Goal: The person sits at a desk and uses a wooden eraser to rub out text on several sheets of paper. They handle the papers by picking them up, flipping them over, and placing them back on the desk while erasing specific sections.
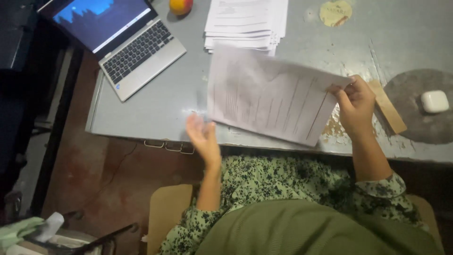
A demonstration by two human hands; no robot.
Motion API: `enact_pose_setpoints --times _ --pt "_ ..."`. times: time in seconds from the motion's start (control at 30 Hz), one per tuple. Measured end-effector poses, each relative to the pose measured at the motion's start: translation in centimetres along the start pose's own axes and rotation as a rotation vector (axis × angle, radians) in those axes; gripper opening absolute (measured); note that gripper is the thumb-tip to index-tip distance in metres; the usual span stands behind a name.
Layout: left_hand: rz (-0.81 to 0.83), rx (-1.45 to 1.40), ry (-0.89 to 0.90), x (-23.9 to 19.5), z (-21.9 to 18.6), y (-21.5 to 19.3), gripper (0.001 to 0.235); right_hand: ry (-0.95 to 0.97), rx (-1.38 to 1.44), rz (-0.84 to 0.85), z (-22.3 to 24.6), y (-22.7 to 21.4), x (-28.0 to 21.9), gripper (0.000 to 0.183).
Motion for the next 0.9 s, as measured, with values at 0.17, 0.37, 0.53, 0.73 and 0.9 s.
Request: enact_pose_setpoints --times 0.17,0.37,0.53,0.73,0.9 --pt "0.330 0.370 0.386 4.7 1.2 -1.2 0.099 -0.326 0.295 0.227 3.2 0.5 -4.5 0.009" --pt "0.777 0.419 0.355 3.0 0.8 0.4 0.033 -0.342 0.176 0.573 5.1 2.5 -9.6 0.016" --pt "0.900 0.457 0.553 2.5 2.2 0.9 0.025 -0.432 -0.239 0.597 2.8 2.2 -11.6 0.025" --pt "1.066 0.574 0.676 0.8 2.2 3.0 0.048 -0.545 -0.395 0.633 2.2 2.5 -10.8 0.035" --pt "1.074 0.619 0.726 0.3 2.0 2.4 0.026 -0.481 -0.348 0.616 0.1 1.9 -10.8 0.032"
Point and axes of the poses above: each hand's wrist, its own x-axis towards the middle knuckle, its own y-axis out of the palm, z = x × y, the point moved 8 cm from there along x, towards the middle knuckle, and after that the axes turned 6 degrees about -y, right-handed, at the moved point
